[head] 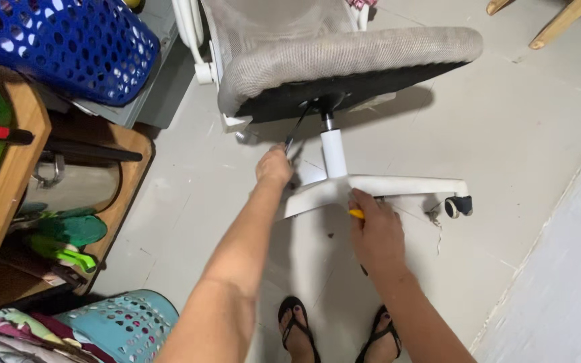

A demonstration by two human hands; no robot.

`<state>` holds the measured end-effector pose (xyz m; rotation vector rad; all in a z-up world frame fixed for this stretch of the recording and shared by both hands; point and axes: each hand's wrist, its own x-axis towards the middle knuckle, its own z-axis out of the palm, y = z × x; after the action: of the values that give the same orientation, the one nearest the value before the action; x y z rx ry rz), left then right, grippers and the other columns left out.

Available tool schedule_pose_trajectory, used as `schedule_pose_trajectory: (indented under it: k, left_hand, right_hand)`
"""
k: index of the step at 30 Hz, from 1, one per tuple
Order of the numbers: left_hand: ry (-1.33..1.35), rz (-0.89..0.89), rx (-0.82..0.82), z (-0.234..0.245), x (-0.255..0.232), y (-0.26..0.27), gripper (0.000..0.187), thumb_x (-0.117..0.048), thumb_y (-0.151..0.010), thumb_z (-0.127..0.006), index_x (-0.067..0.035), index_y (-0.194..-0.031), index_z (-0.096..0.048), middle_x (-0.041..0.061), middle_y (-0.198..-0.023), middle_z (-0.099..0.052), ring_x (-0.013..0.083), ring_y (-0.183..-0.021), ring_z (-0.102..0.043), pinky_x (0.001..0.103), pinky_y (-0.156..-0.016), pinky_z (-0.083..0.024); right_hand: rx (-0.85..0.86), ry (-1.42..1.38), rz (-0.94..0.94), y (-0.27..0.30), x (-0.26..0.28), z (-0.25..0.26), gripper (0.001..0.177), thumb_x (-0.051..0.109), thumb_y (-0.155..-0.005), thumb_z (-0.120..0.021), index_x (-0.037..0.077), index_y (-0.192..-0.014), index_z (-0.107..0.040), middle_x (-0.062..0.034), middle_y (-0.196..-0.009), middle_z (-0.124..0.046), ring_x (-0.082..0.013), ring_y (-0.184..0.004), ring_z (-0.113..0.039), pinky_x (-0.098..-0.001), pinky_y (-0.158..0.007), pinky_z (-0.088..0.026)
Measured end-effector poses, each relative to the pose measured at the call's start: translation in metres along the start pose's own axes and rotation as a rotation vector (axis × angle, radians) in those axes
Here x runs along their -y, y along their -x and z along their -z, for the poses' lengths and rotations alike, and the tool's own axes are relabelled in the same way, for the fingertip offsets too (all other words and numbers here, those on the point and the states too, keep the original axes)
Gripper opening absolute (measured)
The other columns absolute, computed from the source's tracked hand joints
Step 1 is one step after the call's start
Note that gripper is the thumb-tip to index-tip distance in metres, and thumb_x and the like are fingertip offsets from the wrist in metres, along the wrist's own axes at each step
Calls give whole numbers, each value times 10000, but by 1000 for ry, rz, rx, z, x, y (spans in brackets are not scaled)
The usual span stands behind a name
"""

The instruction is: The person scrubs the seat and underside of an office chair using a small brush and a white tool, then flips the chair upright and continues scrubbing the seat surface.

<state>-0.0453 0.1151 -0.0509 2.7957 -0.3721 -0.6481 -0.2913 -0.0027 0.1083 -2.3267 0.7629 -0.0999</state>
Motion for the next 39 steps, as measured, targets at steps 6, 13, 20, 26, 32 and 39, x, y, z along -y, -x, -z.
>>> schedule_pose_trajectory:
  k: [6, 13, 20, 26, 32, 39]
  left_hand:
    - [-208, -73, -58, 10, 16, -20, 248, -118, -921, -632, -122, -1161, -692, 163, -1214, -698, 345, -1143, -672, 456, -957, -543]
    - [-370, -178, -71, 34, 42, -50, 266, -63, -880, -587, -127, -1100, -721, 173, -1086, -736, 351, -1024, -719, 472, -849, -585]
    - [-228, -161, -147, -25, 30, -23, 217, -219, -902, -616, -79, -1032, -720, 192, -1050, -727, 362, -975, -714, 476, -862, -566]
    - [-251, -250, -166, -14, 38, -40, 192, -178, -911, -567, -88, -986, -719, 167, -1012, -749, 341, -942, -737, 465, -833, -587]
    - [-388, -332, -162, 0, 52, -54, 181, -133, -940, -559, -104, -987, -731, 158, -985, -759, 344, -922, -746, 466, -819, -598]
    - [-114, -86, -125, -28, 25, -11, 237, -259, -932, -632, -73, -1063, -698, 175, -1076, -728, 364, -993, -718, 468, -878, -567]
  right_hand:
    - [-73, 206, 100, 7, 12, -2, 285, 206, -954, -630, 89, -1211, -667, -114, -953, -738, -315, -943, -675, -513, -919, -469]
    - [-16, 314, 54, 8, 11, 2, 226, 179, -937, -639, 121, -1147, -699, -74, -950, -752, -270, -948, -690, -465, -951, -474]
    - [-119, 230, 76, 11, 9, -2, 226, 182, -945, -653, 79, -1137, -710, -113, -898, -752, -293, -899, -695, -471, -918, -476]
    - [-106, 248, 62, 11, 6, 0, 225, 188, -949, -650, 79, -1137, -710, -111, -870, -751, -288, -889, -696, -461, -907, -477]
    - [-106, 243, 56, 13, 5, -3, 235, 189, -953, -649, 67, -1147, -701, -111, -899, -758, -283, -897, -703, -467, -921, -475]
    - [-137, 242, 54, 12, 5, -3, 229, 183, -952, -643, 69, -1140, -706, -111, -915, -761, -292, -904, -697, -471, -928, -475]
